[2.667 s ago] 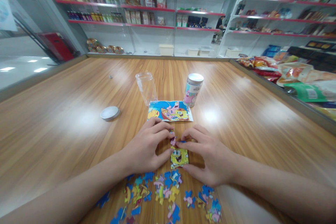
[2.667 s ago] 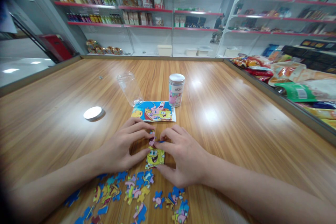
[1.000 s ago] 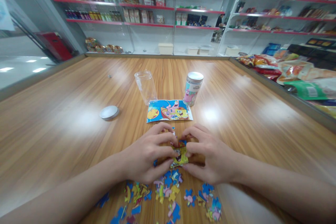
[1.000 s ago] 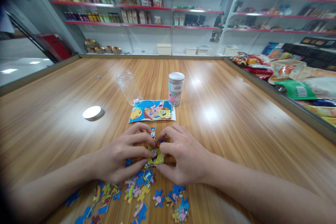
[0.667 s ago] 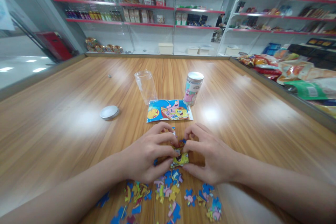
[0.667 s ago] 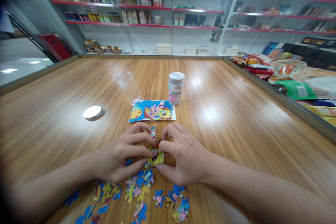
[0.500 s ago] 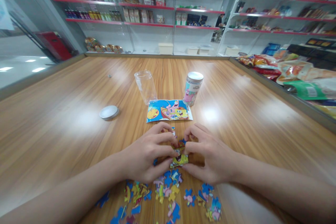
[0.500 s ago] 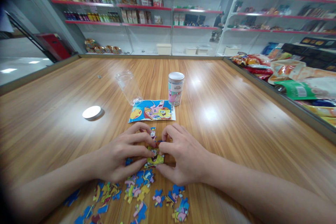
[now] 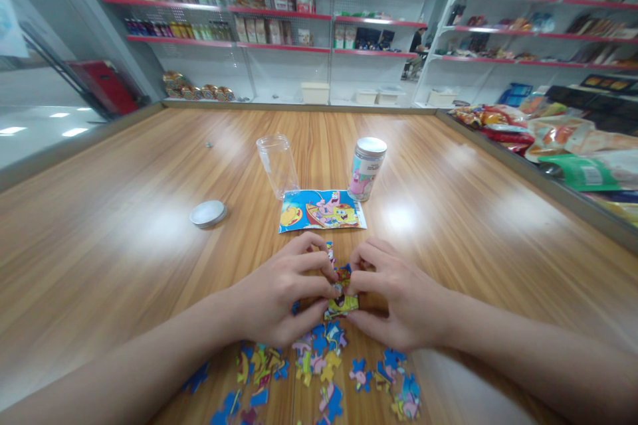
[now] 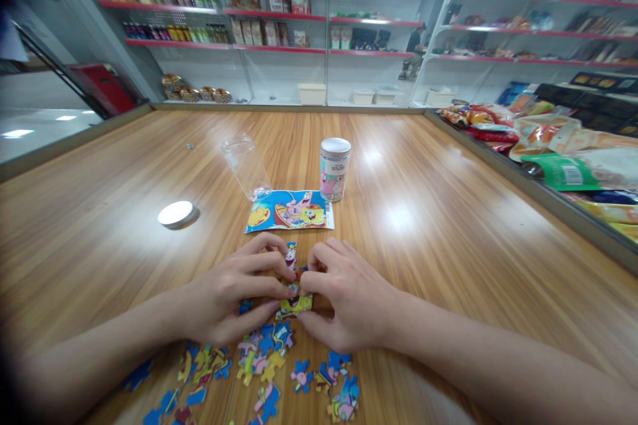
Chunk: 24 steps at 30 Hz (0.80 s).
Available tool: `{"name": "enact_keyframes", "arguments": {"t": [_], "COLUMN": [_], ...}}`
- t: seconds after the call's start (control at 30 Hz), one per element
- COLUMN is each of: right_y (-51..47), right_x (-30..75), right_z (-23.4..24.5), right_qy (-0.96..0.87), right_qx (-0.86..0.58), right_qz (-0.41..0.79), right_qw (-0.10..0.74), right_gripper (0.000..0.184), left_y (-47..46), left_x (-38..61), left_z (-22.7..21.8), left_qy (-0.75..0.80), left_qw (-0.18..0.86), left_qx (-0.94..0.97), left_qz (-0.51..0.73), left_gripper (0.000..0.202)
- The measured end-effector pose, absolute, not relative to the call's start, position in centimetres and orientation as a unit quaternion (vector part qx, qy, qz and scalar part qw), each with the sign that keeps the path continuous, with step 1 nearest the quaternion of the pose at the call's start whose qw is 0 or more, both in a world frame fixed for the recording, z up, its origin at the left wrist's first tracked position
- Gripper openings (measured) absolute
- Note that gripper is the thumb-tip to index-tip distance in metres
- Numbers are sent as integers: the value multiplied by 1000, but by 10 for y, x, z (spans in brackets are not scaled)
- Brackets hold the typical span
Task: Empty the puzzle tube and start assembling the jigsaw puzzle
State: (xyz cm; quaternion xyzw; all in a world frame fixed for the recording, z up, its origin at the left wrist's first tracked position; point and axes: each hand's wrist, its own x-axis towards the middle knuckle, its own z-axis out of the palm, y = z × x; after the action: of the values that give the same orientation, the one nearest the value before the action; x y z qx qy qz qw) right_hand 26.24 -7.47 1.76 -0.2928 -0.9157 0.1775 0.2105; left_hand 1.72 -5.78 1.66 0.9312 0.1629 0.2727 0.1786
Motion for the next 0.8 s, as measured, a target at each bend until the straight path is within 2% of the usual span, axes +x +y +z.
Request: {"name": "enact_keyframes", "arguments": {"t": [0.8], "right_y": [-70], "right_x": [263], "right_z": [14], "right_qy": [-921], "right_qx": [-237], "right_qz": [132], "right_qw": [279], "right_gripper": [17], "left_y": [-58], "left_x": [17], "left_z": [18], "left_qy": [156], "left_qw": [167], "left_qx": [935], "left_qz": [270], "left_gripper": [22]}}
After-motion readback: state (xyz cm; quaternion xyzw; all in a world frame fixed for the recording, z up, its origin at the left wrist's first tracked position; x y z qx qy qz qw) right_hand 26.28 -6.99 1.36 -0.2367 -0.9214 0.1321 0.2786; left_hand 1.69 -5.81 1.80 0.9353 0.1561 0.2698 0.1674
